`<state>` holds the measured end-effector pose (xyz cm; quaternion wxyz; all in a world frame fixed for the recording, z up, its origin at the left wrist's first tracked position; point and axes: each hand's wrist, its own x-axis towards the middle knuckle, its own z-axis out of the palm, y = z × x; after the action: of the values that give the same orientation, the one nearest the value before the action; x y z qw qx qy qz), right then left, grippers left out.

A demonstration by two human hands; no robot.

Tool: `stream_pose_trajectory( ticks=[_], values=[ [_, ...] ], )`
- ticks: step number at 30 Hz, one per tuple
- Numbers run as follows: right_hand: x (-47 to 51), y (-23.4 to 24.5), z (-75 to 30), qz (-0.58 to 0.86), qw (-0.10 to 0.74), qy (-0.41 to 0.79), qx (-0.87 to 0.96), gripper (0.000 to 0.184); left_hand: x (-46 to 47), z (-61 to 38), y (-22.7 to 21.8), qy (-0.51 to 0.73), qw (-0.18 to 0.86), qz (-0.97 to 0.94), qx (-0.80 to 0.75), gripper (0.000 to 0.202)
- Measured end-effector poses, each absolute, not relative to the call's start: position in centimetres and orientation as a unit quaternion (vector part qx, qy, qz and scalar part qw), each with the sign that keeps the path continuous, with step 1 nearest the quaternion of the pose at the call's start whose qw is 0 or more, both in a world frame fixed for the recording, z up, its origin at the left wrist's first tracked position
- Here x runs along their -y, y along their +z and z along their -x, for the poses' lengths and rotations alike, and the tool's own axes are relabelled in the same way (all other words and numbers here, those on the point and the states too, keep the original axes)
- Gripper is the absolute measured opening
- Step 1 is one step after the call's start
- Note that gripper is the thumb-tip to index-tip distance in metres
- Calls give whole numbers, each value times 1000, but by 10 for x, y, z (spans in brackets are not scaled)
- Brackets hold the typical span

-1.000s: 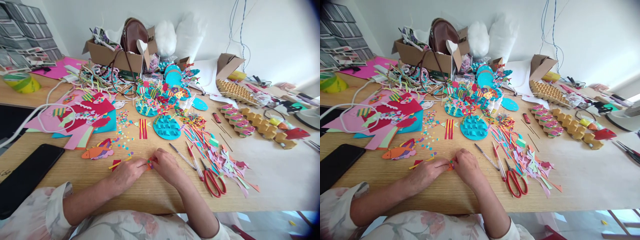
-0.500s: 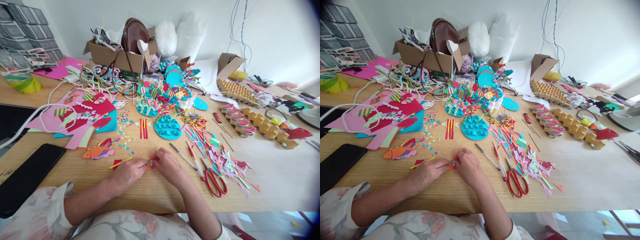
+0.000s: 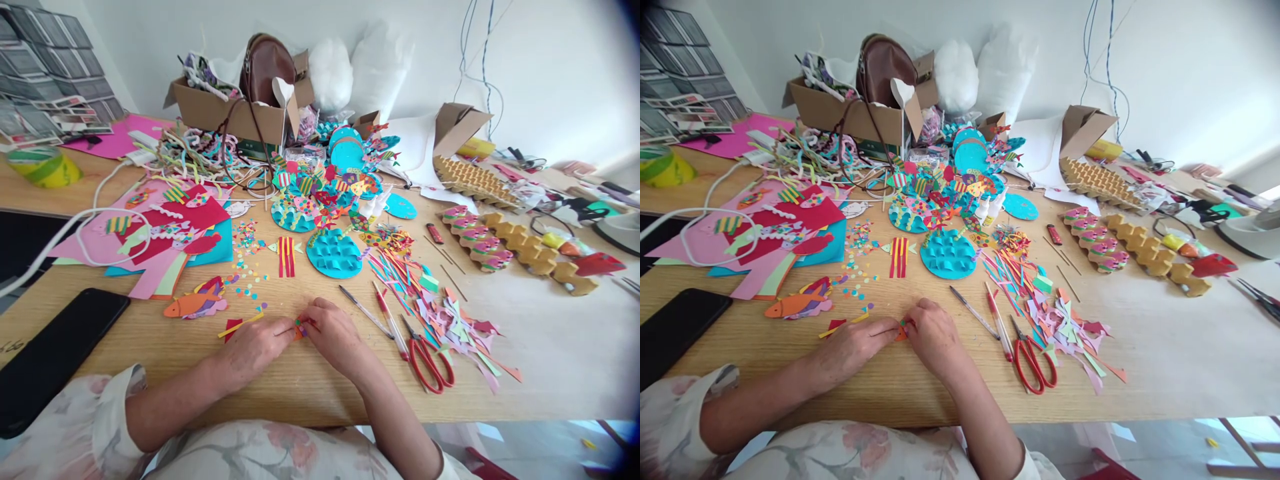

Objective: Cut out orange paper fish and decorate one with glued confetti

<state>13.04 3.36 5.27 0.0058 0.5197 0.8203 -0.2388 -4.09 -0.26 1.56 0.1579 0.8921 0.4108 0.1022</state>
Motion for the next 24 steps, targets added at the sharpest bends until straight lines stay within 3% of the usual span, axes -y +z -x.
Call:
stream_pose_trajectory(
  ticks=[24],
  values=[
    [-31,50,-136,-520,-29,-267,-811,20,3,41,18,87,146,-898,-407,32]
  ],
)
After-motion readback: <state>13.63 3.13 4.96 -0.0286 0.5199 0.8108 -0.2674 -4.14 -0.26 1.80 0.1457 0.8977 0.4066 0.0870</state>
